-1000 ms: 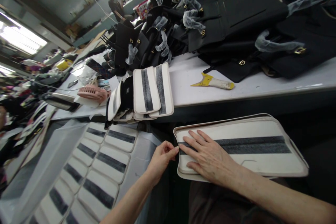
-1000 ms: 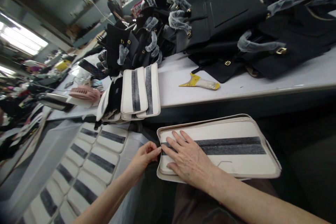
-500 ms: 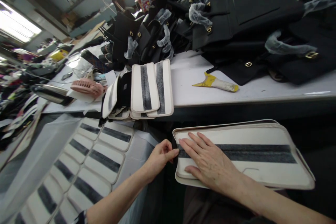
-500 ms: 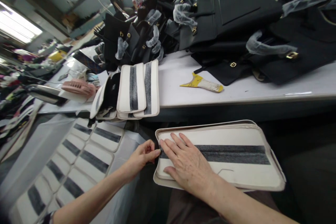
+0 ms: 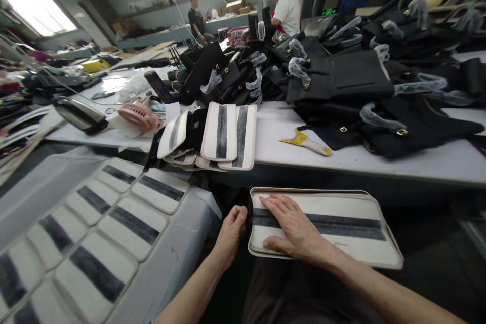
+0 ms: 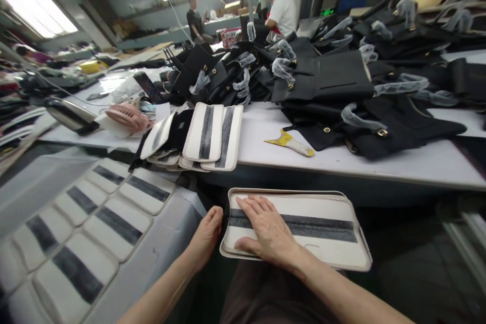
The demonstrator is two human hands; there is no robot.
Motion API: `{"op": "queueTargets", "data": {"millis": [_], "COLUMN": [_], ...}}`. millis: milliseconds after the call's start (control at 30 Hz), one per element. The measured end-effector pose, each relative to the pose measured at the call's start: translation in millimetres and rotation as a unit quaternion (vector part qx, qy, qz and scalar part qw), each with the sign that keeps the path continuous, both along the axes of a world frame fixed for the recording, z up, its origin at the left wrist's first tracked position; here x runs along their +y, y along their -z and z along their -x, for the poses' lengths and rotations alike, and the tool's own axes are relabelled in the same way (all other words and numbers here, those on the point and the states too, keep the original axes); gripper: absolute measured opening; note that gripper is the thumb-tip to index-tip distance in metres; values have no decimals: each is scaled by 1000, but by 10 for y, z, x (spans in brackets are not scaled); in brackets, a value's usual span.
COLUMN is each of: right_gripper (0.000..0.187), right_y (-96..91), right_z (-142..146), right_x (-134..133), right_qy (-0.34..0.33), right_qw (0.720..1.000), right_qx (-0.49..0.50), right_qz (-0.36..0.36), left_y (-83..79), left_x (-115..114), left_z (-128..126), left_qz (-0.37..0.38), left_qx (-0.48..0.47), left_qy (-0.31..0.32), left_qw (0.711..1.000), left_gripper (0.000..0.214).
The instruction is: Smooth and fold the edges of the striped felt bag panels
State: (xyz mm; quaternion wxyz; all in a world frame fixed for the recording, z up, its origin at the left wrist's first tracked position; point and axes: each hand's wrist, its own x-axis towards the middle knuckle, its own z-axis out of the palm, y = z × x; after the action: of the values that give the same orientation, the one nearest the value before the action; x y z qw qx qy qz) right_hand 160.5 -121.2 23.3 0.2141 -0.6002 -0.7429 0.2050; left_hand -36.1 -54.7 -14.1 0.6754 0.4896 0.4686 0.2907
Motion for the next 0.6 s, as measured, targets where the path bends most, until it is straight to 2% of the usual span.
{"op": "queueTargets", "data": {"millis": [100, 300, 400, 467, 533, 600], "right_gripper": [89, 90, 86, 77, 69, 62], "right_y": [20, 17, -69, -114, -121, -85], "right_z": [30, 57, 18, -30, -88, -145], "right_x": [-16, -9, -20, -18, -7, 8], "right_qy": [0, 3, 0, 3, 29, 73], "right_qw": [1000, 1000, 997, 990, 969, 915], "right_qx": [-6, 17, 69, 137, 240, 394], "right_qz": [-5, 1, 16, 33, 43, 47], "left_y": [-38, -112, -84, -47, -17, -15], "left_x": [-54, -9, -2, 25, 78, 137], "left_z": [61, 36, 22, 33, 48, 55], "left_qz": [-6, -39, -100, -148, -183, -239], "left_qx": [-5, 31, 76, 104, 133, 168], "left_qy": [-2, 2, 6, 6, 38, 75], "left_qw": [1000, 999, 992, 983, 973, 953], "left_gripper": [33, 33, 35, 36, 35, 33]}}
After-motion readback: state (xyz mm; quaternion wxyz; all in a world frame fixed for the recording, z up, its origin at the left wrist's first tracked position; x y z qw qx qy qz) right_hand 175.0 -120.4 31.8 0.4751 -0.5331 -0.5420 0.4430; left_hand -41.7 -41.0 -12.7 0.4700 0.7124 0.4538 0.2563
